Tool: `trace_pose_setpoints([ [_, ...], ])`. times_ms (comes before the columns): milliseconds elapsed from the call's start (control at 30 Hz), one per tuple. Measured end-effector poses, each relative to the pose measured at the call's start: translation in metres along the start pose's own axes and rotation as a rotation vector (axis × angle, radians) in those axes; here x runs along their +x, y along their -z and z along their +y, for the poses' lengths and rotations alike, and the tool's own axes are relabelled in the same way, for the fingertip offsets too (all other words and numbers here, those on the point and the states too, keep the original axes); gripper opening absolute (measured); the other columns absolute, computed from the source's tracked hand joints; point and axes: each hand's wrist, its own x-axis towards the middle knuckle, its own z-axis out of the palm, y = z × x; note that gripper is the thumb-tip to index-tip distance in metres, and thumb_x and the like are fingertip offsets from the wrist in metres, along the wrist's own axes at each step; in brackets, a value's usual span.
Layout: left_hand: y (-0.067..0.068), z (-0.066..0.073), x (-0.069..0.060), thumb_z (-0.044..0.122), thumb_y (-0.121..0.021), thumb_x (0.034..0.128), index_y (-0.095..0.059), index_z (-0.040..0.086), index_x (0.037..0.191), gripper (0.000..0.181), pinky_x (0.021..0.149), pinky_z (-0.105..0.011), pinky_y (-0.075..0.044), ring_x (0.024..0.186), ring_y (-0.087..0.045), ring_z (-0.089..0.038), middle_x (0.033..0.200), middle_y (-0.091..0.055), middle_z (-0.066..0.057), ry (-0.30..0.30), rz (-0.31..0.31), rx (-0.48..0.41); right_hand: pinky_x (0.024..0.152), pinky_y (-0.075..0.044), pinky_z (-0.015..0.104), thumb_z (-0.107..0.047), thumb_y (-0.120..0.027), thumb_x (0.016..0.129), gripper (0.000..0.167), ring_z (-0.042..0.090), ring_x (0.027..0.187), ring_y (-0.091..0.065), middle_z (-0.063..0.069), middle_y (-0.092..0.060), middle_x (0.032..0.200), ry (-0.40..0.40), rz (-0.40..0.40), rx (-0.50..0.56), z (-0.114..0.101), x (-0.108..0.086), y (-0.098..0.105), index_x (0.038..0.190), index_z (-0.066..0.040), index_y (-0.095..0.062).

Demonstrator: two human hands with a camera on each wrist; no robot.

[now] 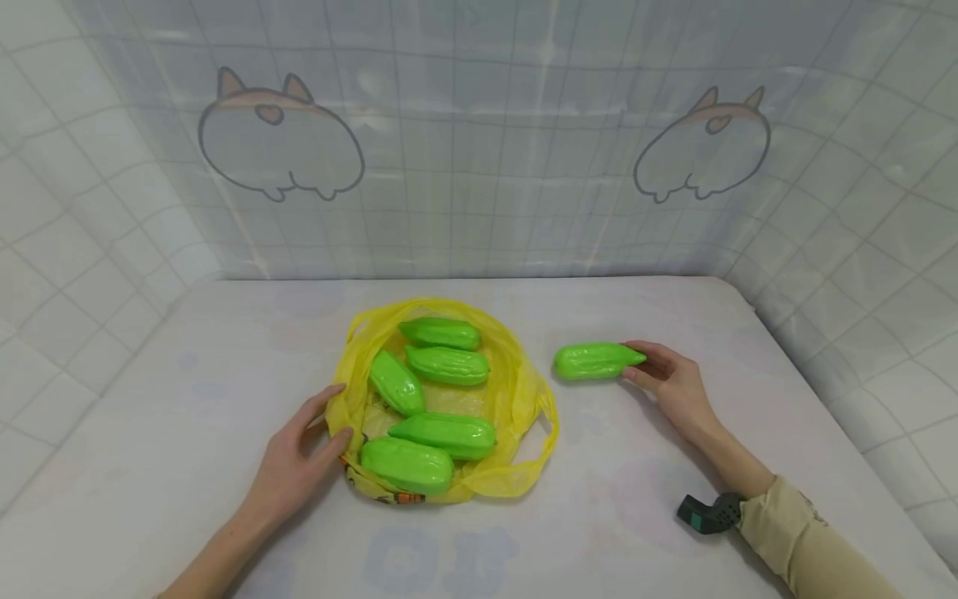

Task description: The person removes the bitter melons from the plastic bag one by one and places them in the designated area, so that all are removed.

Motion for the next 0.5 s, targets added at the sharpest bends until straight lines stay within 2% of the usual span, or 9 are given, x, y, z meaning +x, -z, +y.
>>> trace_pose_setpoints([
  [200, -0.0006, -0.0007, 0.0001, 0.023, -0.063, 0.0995, -0.041, 0.026, 0.152, 0.057, 0.098, 0.004, -0.032, 0.13, -0.053, -0.043, 0.153, -0.044, -0.018, -0.003, 0.003, -0.006, 0.095, -0.048, 0.006, -0.024, -0.07, 0.095, 0.047, 0.015, 0.125, -0.059, 0.011, -0.061, 0.136, 0.012, 0.007, -0.013, 0.0033, 0.0001, -0.0001, 0.137, -0.006, -0.058],
  [400, -0.0009, -0.0006, 0.0001, 0.023, -0.063, 0.0995, -0.041, 0.026, 0.152, 0.057, 0.097, 0.004, -0.031, 0.13, -0.053, -0.044, 0.152, -0.045, -0.019, -0.001, 0.002, -0.008, 0.095, -0.045, 0.003, -0.02, -0.069, 0.096, 0.046, 0.03, 0.129, -0.056, 0.013, -0.06, 0.138, 0.021, 0.017, -0.017, 0.0025, -0.0005, -0.0006, 0.138, -0.005, -0.057],
  [500, -0.0011, -0.0006, 0.0, 0.023, -0.063, 0.0995, -0.041, 0.026, 0.152, 0.057, 0.097, 0.004, -0.031, 0.13, -0.053, -0.043, 0.152, -0.045, -0.019, 0.0, 0.002, -0.008, 0.094, -0.044, 0.002, -0.019, -0.068, 0.096, 0.046, 0.032, 0.13, -0.055, 0.015, -0.059, 0.138, 0.024, 0.022, -0.019, 0.0008, -0.0011, -0.001, 0.138, -0.005, -0.056],
])
